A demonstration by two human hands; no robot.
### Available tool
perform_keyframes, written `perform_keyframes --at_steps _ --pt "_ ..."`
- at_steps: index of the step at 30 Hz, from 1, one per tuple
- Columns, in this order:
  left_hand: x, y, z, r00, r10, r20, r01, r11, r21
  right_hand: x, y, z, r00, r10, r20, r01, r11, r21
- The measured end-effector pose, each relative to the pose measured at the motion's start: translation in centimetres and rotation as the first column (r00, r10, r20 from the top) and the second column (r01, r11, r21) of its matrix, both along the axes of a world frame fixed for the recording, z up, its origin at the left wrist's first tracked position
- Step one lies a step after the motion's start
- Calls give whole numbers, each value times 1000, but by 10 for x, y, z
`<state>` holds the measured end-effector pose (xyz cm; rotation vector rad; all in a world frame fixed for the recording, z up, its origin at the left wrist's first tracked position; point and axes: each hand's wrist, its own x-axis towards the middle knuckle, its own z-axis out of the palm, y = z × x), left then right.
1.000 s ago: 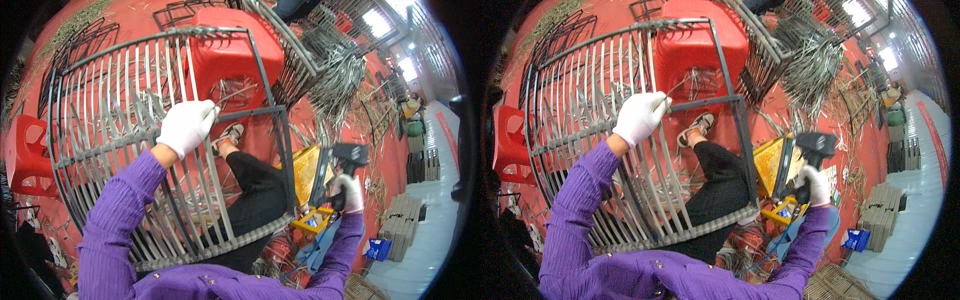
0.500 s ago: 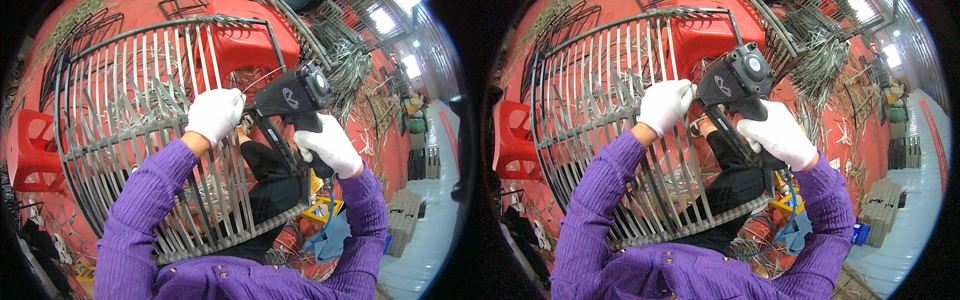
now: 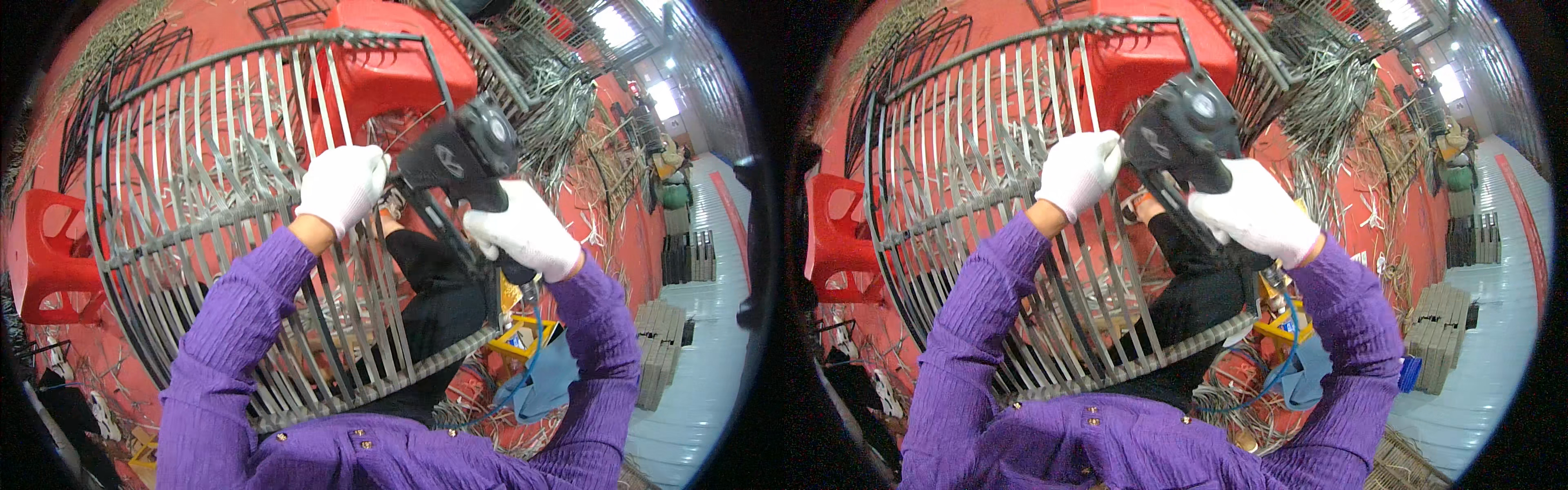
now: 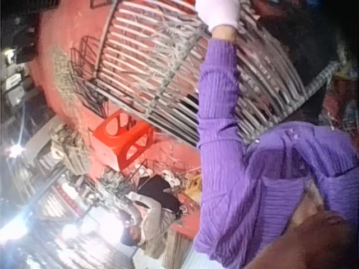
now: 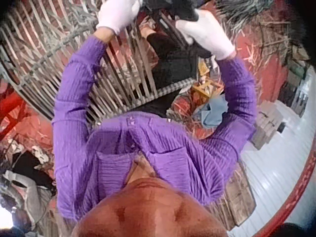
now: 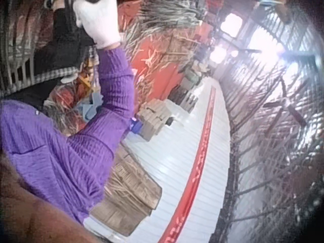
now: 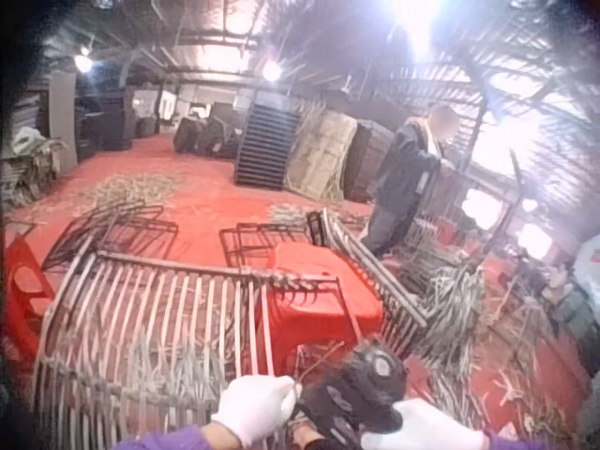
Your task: The person assembles a metal frame by hand, inserting and securing thin metal strips into a rectangular frame. They repeatedly position and fasten the strips, occasionally using a handheld tool to tighten connections. The work continues on the same frame throughout the clip.
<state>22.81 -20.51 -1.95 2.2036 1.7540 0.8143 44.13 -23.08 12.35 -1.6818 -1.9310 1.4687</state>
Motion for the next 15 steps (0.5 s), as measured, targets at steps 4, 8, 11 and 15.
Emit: perform_keyframes --at_steps 4,8,11,15 --pt "-7 3 0 998 -22 66 25 999 -46 68 -16 0 929 -366 -50 368 930 27" --pt "-14 7 1 980 -135 144 149 985 -87 196 -13 -45 865 -495 -85 501 863 65" --pt "-17 8 1 969 -205 140 224 964 -143 263 3 -155 667 -568 482 347 809 474" --pt "-25 13 -2 952 -273 139 298 932 -206 291 -17 -291 282 -695 662 313 719 621"
